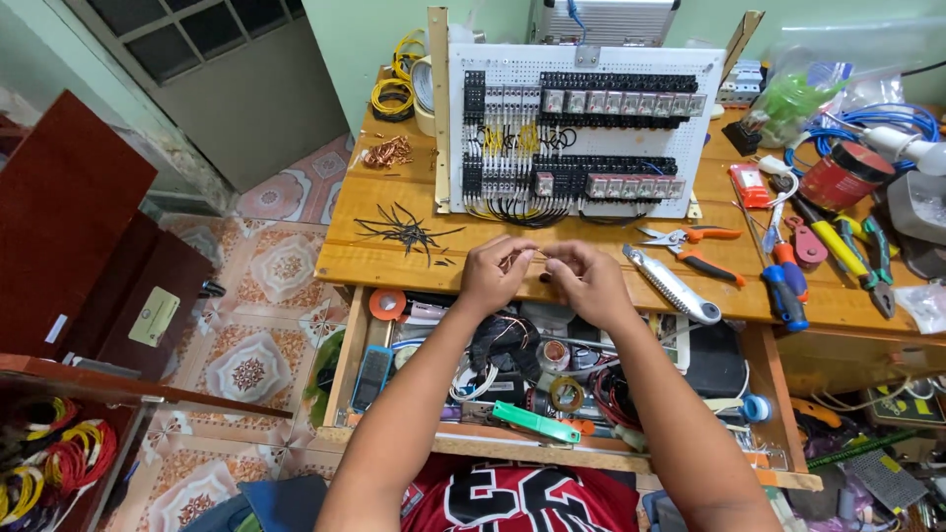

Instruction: Wiring an electrical control panel by stripping wires and connecting them to terminal blocks.

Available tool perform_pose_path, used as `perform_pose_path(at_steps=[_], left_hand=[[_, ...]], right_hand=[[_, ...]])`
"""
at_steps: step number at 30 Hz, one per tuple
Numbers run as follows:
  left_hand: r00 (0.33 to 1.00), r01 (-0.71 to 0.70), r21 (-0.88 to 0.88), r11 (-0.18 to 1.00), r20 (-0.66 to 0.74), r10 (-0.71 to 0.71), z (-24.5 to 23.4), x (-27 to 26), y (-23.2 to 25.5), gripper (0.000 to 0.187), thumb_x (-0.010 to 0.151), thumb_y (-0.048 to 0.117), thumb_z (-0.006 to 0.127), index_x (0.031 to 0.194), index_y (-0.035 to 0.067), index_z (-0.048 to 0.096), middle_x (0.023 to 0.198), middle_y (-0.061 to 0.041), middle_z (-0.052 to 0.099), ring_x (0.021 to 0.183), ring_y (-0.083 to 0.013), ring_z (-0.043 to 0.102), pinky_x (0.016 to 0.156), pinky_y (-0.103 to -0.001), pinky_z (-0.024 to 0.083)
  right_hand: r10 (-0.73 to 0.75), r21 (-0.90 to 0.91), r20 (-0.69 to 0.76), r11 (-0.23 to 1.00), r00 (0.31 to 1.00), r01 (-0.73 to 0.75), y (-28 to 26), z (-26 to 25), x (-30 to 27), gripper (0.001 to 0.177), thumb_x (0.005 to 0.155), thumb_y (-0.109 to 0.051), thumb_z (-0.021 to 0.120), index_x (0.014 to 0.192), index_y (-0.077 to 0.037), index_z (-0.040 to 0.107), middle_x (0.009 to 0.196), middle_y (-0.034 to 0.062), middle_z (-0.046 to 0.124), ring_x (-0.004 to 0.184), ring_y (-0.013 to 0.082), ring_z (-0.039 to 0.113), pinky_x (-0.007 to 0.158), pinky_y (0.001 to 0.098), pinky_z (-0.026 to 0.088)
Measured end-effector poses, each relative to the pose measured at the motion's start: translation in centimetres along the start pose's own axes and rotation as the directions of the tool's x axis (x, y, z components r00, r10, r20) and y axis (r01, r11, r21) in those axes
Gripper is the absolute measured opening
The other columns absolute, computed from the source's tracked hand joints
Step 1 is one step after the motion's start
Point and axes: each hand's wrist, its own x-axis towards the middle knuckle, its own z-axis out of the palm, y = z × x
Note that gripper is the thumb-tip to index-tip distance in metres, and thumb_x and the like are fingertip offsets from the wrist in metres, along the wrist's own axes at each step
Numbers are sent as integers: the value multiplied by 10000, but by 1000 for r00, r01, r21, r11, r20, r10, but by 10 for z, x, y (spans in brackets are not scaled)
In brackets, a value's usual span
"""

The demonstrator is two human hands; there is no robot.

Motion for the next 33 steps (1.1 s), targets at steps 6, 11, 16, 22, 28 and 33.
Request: perform_pose_path(at_steps=[6, 11, 16, 22, 28, 33], left_hand=[[984, 10, -139, 990, 178, 15, -10, 7, 33, 132, 901, 105, 697, 995, 126, 788, 725, -109, 684, 693, -305, 685, 641, -358, 543], [966, 65, -231, 971, 258, -3, -13, 0, 26, 137, 913, 90, 679, 994, 113, 788, 762, -124, 710, 709, -261, 682, 652, -359, 533], [968, 152, -236, 960, 231, -96, -9, -5, 13, 137, 919, 96, 695, 1008, 109, 798, 742, -101, 705, 691, -141, 624, 617, -305, 510], [960, 269, -289, 919, 161, -231, 6, -13, 7, 134, 936, 88, 693, 1017, 105, 798, 722, -27, 719, 638, -38, 544, 559, -215, 482], [966, 254, -360, 898, 142, -216, 6, -11, 18, 104, 934, 47, 695, 989, 68, 781, 711, -30, 708, 660, -31, 510, 567, -199, 479], [988, 122, -268, 956, 120, -92, 0, -5, 29, 101, 905, 47, 726, 964, 87, 797, 725, -75, 690, 619, -94, 567, 534, -249, 460]], right_hand=[[-253, -305, -94, 928, 963, 214, 32, -12, 6, 119, 939, -156, 738, 1038, -205, 784, 876, 54, 739, 808, 305, 728, 713, 406, 581], [-462, -432, -124, 822, 878, 372, 52, -8, 11, 70, 911, -231, 785, 979, -234, 766, 924, -6, 727, 890, 282, 683, 814, 403, 547], [-553, -574, -249, 745, 795, 339, 36, 6, 4, 98, 885, -270, 825, 929, -253, 739, 858, -24, 643, 866, 255, 628, 798, 381, 500], [-303, -186, -282, 948, 910, 258, 33, 20, -2, 94, 925, -199, 765, 1009, -189, 805, 793, 74, 739, 706, 262, 715, 610, 325, 587], [-360, -99, -184, 933, 915, 347, 14, 12, -6, 258, 824, -154, 848, 1071, -116, 783, 869, 110, 764, 750, 285, 737, 657, 356, 568], [-349, -177, -122, 929, 929, 326, 30, 10, -1, 145, 959, -123, 699, 1067, -132, 796, 938, 105, 790, 833, 328, 754, 698, 383, 578]])
